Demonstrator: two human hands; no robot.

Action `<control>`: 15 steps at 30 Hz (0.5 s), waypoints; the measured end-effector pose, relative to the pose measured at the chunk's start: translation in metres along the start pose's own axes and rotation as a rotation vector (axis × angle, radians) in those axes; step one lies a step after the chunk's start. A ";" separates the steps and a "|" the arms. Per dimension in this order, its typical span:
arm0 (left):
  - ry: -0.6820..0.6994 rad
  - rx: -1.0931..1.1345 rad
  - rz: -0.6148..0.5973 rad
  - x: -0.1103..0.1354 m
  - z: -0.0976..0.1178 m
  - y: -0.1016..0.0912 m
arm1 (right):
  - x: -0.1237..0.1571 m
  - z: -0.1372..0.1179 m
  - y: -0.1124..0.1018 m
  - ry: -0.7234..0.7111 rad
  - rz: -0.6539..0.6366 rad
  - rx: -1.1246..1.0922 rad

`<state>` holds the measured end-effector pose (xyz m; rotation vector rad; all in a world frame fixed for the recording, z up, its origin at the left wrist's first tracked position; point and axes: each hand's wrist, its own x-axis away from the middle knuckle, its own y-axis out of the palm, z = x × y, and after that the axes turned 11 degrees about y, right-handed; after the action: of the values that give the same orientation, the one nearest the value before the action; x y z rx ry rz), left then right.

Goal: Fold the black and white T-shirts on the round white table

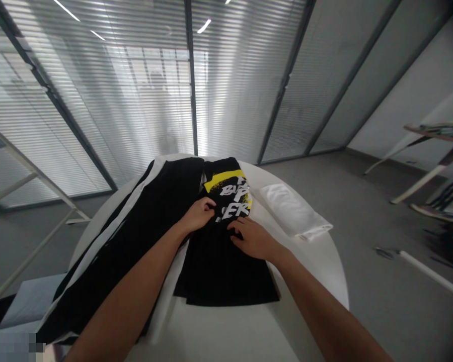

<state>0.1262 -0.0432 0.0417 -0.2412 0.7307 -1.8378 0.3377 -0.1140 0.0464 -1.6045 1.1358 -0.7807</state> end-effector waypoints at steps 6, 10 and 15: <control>0.096 0.217 0.143 0.000 -0.013 -0.028 | 0.001 -0.002 -0.004 0.048 -0.082 -0.045; 0.125 -0.199 -0.060 0.000 -0.021 -0.025 | 0.002 -0.003 -0.005 0.057 -0.119 -0.029; 0.153 -0.482 -0.065 0.001 -0.014 -0.011 | 0.003 -0.004 -0.009 0.051 -0.145 -0.026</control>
<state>0.1104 -0.0365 0.0367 -0.4421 1.2846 -1.7302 0.3383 -0.1175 0.0560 -1.7116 1.0779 -0.9096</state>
